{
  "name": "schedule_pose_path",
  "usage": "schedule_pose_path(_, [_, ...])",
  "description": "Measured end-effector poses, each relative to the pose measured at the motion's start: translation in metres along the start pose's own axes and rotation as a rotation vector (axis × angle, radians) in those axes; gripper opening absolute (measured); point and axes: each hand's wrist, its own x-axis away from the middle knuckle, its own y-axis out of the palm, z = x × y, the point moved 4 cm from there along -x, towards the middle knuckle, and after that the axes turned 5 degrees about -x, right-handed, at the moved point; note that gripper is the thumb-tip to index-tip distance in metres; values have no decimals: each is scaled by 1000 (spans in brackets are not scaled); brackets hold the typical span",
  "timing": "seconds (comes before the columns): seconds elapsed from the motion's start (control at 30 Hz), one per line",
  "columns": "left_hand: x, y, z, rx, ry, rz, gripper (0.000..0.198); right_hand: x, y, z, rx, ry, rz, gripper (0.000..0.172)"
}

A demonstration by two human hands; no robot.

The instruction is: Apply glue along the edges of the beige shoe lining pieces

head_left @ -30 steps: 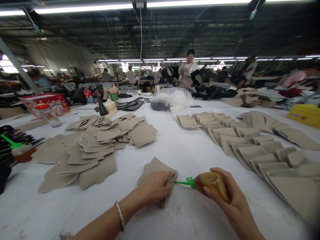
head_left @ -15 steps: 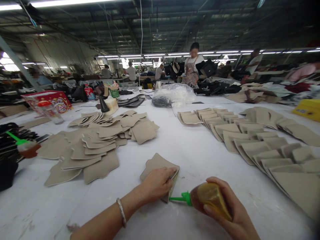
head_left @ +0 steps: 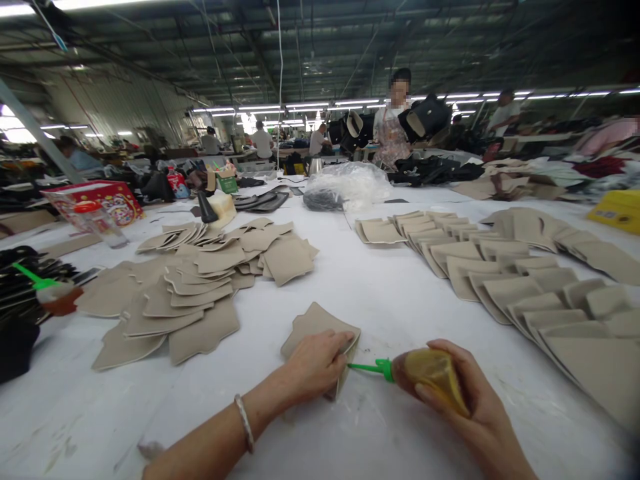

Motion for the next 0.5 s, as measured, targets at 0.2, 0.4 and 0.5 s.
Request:
schedule_pose_path(0.2, [0,0,1,-6,-8,-17,48,7,9,-7,-91,46,-2,44])
schedule_pose_path(0.4, [0,3,-2,-13,-4,-11,47,0,4,-15,-48,11,60,42])
schedule_pose_path(0.5, [-1,3,-2,6,8,-1,47,0,3,-10,-29,-32,-46,42])
